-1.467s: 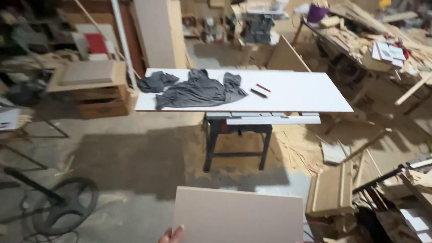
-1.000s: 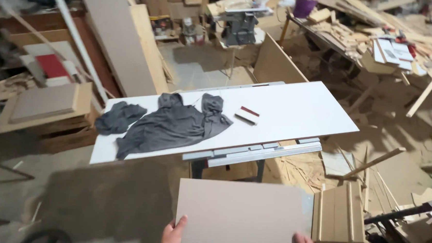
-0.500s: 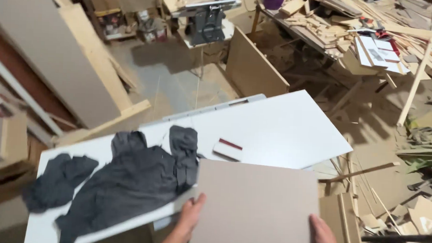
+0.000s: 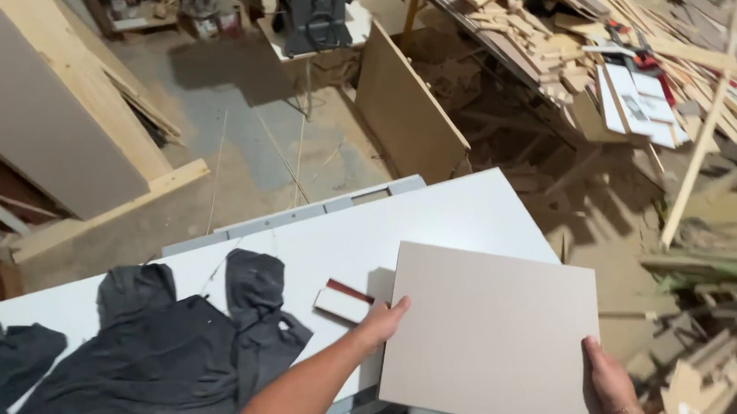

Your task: Sand the edges of wooden panels using a sanding block and wipe them clean with a cloth.

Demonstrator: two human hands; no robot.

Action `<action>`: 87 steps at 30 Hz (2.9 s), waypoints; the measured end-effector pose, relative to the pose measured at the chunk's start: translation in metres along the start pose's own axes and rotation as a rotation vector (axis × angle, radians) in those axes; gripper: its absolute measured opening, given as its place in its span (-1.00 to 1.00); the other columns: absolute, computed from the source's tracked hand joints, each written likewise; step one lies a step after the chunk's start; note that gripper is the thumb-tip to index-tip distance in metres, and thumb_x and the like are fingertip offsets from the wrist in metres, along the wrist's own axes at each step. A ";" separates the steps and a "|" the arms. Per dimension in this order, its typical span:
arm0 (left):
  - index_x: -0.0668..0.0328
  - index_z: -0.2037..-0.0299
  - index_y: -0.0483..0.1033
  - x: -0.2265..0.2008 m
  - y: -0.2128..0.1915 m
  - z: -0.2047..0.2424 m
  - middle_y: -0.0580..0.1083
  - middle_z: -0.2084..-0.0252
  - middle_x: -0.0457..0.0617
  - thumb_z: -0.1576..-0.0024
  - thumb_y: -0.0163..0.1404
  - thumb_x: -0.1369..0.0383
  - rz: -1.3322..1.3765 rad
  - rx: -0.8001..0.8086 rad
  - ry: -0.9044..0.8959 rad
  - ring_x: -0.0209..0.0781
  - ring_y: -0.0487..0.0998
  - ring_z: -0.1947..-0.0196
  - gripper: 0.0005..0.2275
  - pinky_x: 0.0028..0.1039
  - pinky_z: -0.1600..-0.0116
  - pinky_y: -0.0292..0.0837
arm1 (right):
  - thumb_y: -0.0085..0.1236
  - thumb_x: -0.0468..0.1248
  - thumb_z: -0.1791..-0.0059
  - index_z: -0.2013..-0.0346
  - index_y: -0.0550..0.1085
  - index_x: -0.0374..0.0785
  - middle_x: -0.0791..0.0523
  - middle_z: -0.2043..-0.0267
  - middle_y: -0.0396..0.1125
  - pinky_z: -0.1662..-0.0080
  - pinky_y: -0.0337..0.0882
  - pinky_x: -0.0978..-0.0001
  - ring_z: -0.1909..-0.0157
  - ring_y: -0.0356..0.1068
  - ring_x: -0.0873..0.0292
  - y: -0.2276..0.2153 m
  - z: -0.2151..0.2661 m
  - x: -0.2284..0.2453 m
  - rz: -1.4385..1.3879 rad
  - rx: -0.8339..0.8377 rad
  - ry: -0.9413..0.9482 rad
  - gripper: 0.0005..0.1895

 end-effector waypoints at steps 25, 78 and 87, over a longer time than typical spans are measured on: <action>0.24 -0.14 0.56 -0.021 -0.086 -0.026 0.50 -0.16 0.28 -0.12 -0.69 -0.39 -0.298 -0.437 -0.350 0.29 0.44 -0.25 -0.06 -0.08 -0.31 0.26 | -0.23 0.25 -0.06 -0.06 0.55 -0.40 -0.08 -0.11 0.48 -0.20 0.33 0.17 -0.13 0.44 -0.04 0.157 -0.103 0.202 0.291 0.489 -0.099 -0.22; 0.02 0.14 0.59 0.079 -0.112 0.052 0.63 0.14 -0.06 0.02 0.20 -0.06 -0.231 -0.348 0.236 -0.17 0.64 0.11 -0.59 -0.34 0.09 0.42 | -0.35 0.35 -0.10 0.05 0.64 -0.39 -0.31 0.01 0.47 -0.17 0.25 -0.02 -0.08 0.40 -0.28 0.148 -0.021 -0.001 0.549 0.216 -0.132 -0.11; 0.27 -0.27 0.23 0.151 -0.244 0.148 0.35 -0.24 0.02 -0.16 0.06 0.34 0.500 -0.132 0.720 -0.28 0.38 -0.14 -0.52 -0.39 -0.19 0.32 | -0.31 -0.08 -0.21 0.36 0.40 -0.22 0.07 0.35 0.37 -0.06 0.32 0.12 0.21 0.36 0.07 0.153 0.183 0.136 0.648 0.212 -0.837 -0.58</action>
Point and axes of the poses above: each hand's wrist, its own z-axis away from the middle knuckle, its own y-axis out of the palm, x = y × z, the point moved 4 cm from there along -z, towards the middle knuckle
